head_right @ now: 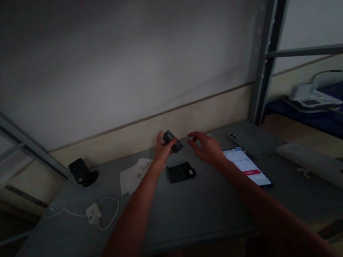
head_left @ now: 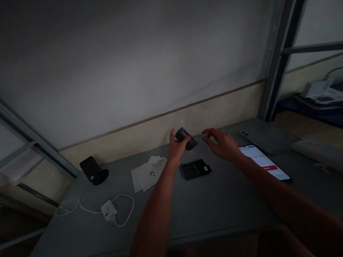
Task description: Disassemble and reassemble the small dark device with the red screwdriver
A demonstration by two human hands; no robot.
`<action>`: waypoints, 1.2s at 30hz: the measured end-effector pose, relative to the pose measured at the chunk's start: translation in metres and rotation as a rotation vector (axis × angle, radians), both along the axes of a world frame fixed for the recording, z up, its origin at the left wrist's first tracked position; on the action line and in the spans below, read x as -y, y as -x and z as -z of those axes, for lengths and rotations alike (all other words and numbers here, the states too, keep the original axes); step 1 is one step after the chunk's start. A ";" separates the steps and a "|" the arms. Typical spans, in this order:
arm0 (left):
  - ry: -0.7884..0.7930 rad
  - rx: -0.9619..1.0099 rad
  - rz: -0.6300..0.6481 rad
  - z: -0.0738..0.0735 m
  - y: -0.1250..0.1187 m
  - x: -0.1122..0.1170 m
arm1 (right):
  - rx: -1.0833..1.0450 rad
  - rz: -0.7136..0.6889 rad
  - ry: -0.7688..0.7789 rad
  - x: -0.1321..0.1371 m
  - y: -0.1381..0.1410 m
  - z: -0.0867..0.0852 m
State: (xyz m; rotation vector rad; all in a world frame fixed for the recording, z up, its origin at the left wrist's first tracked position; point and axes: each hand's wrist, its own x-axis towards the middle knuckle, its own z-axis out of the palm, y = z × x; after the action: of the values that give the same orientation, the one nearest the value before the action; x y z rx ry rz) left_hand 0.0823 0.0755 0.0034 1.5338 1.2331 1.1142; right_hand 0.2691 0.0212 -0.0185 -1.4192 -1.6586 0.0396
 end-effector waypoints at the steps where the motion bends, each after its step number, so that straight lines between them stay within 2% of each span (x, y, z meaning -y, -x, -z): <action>1: 0.051 0.128 0.008 -0.003 0.000 0.004 | -0.010 -0.064 -0.003 0.002 0.002 -0.002; 3: 0.117 0.265 -0.018 -0.008 -0.001 0.012 | 0.011 -0.147 -0.027 0.009 0.010 -0.007; 7: 0.213 0.274 -0.137 -0.011 -0.001 0.026 | 0.183 -0.218 -0.022 0.020 0.027 -0.009; 11: 0.243 0.213 -0.046 -0.013 0.002 0.032 | 0.277 -0.176 -0.035 0.017 0.031 -0.004; 13: 0.231 0.133 -0.001 -0.018 0.006 0.033 | 0.249 -0.156 -0.047 0.014 0.027 -0.002; 16: 0.164 0.018 -0.004 -0.028 0.012 0.036 | 0.138 -0.197 -0.051 0.011 0.019 -0.002; 19: 0.096 0.006 0.000 -0.036 0.015 0.040 | 0.037 -0.271 -0.055 0.010 0.012 -0.004; 22: 0.031 0.018 0.089 -0.037 0.015 0.047 | -0.008 -0.370 -0.016 0.012 0.011 -0.006; 26: 0.014 0.073 0.235 -0.029 0.019 0.059 | -0.024 -0.379 0.038 0.013 0.008 -0.007; 28: -0.049 0.030 0.270 -0.022 0.028 0.067 | -0.011 -0.382 0.067 0.011 0.001 -0.007; 32: -0.297 -0.386 0.231 0.004 0.059 0.083 | 0.070 -0.409 0.232 0.004 -0.017 -0.003; 34: -0.326 -0.564 0.286 0.019 0.072 0.088 | 0.115 -0.429 0.314 0.001 -0.023 0.001; 36: -0.325 -0.628 0.301 0.032 0.080 0.089 | 0.132 -0.461 0.376 -0.001 -0.024 0.004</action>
State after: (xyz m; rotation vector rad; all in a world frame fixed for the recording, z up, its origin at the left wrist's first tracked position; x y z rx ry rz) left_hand 0.0026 -0.0132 -0.0283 2.3476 1.1865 0.6696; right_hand 0.2936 0.0220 -0.0223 -1.2927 -2.1414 0.5547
